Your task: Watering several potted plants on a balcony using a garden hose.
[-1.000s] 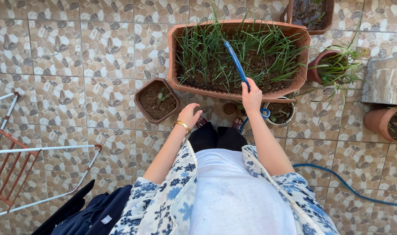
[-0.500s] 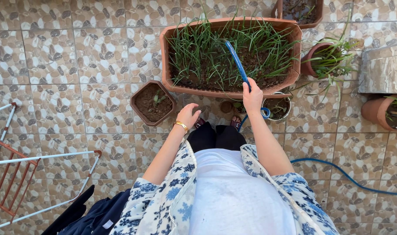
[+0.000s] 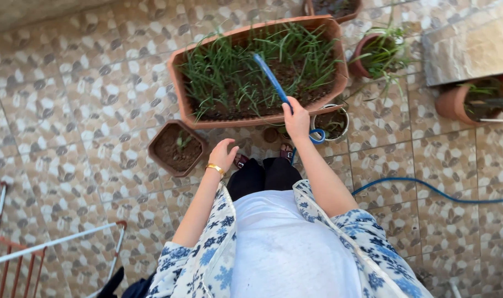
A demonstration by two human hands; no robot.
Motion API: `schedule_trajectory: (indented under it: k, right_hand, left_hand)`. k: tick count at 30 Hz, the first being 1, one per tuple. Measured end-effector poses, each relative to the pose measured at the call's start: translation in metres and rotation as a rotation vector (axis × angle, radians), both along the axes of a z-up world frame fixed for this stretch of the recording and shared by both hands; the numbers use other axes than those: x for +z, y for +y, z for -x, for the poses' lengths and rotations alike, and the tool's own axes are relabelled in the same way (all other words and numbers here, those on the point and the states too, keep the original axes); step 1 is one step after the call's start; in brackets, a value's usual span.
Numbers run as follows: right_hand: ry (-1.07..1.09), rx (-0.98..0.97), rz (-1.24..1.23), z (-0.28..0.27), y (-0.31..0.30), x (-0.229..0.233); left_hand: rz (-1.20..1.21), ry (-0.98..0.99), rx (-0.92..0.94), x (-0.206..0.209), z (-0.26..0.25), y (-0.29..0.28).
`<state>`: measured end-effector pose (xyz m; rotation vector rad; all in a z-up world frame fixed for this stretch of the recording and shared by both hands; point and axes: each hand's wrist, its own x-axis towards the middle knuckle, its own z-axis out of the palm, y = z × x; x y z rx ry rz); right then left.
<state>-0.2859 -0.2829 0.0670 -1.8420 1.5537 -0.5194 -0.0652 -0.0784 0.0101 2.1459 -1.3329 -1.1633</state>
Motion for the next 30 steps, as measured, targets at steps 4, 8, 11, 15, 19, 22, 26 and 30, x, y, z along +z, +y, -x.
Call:
schedule_trajectory:
  k: [4, 8, 11, 15, 19, 22, 26, 30]
  right_hand:
    - [-0.027, -0.023, -0.019, 0.006, 0.002, 0.006]
    - [-0.034, -0.017, -0.037, 0.018, 0.001, 0.012]
    - [-0.038, -0.001, -0.037, 0.026, -0.002, 0.015]
    - [-0.065, -0.008, -0.034, 0.037, -0.003, 0.017]
    - [-0.039, 0.035, -0.022, 0.051, -0.010, 0.013]
    - [-0.029, 0.034, -0.010, 0.060, -0.016, 0.011]
    - [-0.090, 0.035, -0.032, 0.074, -0.025, 0.009]
    - [-0.098, 0.059, -0.041, 0.090, -0.033, 0.006]
  left_hand:
    - [0.007, -0.004, -0.029, 0.003, 0.009, -0.009]
    - [0.005, -0.010, -0.041, -0.001, 0.016, -0.016]
    - [-0.003, -0.021, -0.039, -0.008, 0.021, -0.019]
    - [-0.009, -0.019, -0.019, -0.004, 0.033, -0.021]
    - [-0.013, -0.021, 0.014, -0.005, 0.048, -0.019]
    - [-0.045, -0.022, 0.048, -0.004, 0.061, -0.020]
    - [-0.070, -0.014, 0.085, 0.002, 0.081, -0.020]
    - [-0.088, 0.003, 0.133, -0.005, 0.103, -0.013]
